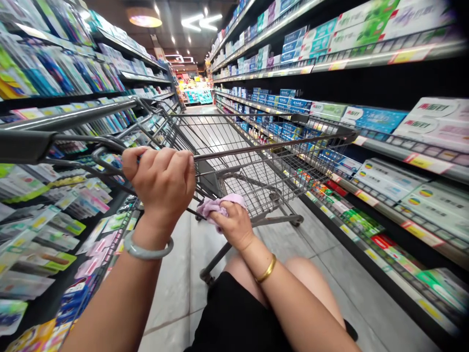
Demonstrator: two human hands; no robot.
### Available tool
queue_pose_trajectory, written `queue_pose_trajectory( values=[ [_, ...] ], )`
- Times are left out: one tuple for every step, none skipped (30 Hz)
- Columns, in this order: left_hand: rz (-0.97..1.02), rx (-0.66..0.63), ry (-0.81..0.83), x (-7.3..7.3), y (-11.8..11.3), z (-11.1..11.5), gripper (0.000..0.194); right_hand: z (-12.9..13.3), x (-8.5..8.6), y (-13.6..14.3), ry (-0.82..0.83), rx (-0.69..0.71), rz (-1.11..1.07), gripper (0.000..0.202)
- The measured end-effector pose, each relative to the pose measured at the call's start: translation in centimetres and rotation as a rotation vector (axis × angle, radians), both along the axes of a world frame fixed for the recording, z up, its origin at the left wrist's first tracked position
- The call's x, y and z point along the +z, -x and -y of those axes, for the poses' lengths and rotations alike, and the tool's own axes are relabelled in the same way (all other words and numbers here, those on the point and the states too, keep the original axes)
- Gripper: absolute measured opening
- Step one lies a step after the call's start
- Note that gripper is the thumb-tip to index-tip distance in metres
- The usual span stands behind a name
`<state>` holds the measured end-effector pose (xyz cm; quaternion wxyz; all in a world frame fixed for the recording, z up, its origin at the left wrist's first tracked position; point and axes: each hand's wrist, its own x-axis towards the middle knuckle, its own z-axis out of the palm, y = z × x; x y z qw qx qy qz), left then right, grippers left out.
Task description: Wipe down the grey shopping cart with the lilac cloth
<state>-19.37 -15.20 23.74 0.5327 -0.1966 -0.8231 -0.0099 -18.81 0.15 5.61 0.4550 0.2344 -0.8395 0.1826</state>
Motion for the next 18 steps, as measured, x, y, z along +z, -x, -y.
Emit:
queue_pose_trajectory(
  values=[
    [-0.004,0.003,0.0,0.0,0.2,0.2,0.018,0.0,-0.2,-0.1,-0.01,-0.005,0.017,0.018],
    [-0.002,0.012,0.006,0.1,0.3,0.3,0.02,0.0,-0.2,-0.2,-0.013,-0.006,0.028,0.019],
    [0.0,0.026,0.014,0.1,0.5,0.5,0.022,-0.1,-0.1,-0.4,-0.012,0.0,0.034,0.019],
    [0.004,0.041,0.023,0.1,0.6,0.6,0.024,-0.1,0.1,-0.5,-0.01,0.013,0.04,0.02],
    [0.009,0.053,0.03,0.1,0.7,0.8,0.026,-0.2,0.3,-0.5,-0.015,0.032,0.055,0.02],
    [0.009,0.061,0.033,0.1,0.9,0.9,0.027,-0.3,0.4,-0.5,-0.028,0.055,0.08,0.021],
    [0.003,0.066,0.033,0.1,1.0,1.1,0.026,-0.4,0.3,-0.5,-0.051,0.078,0.118,0.021],
    [-0.007,0.065,0.028,0.0,1.1,1.2,0.025,-0.5,0.0,-0.4,-0.082,0.096,0.166,0.022],
    [-0.02,0.056,0.024,0.0,1.3,1.3,0.024,-0.6,-0.5,-0.3,-0.117,0.105,0.222,0.022],
    [-0.026,0.045,0.02,0.0,1.4,1.4,0.023,-0.6,-1.0,-0.3,-0.151,0.106,0.278,0.021],
    [-0.03,0.034,0.012,-0.1,1.6,1.5,0.022,-0.6,-1.5,-0.2,-0.178,0.1,0.33,0.021],
    [-0.028,0.025,0.003,-0.1,1.7,1.6,0.022,-0.6,-1.9,-0.3,-0.192,0.094,0.367,0.02],
    [-0.021,0.017,-0.007,0.0,1.9,1.6,0.022,-0.6,-2.1,-0.3,-0.19,0.088,0.382,0.019],
    [-0.012,0.013,-0.02,0.0,1.9,1.7,0.022,-0.5,-2.1,-0.3,-0.174,0.084,0.372,0.019],
    [-0.004,0.01,-0.031,0.0,2.0,1.7,0.023,-0.5,-2.0,-0.4,-0.15,0.08,0.341,0.02],
    [0.003,0.007,-0.04,0.0,2.0,1.7,0.024,-0.5,-1.7,-0.4,-0.125,0.079,0.298,0.021],
    [0.009,0.004,-0.046,0.1,2.0,1.7,0.025,-0.4,-1.4,-0.4,-0.106,0.08,0.254,0.022],
    [0.01,0.001,-0.048,0.1,2.0,1.8,0.025,-0.5,-1.2,-0.3,-0.096,0.081,0.222,0.023]
  ],
)
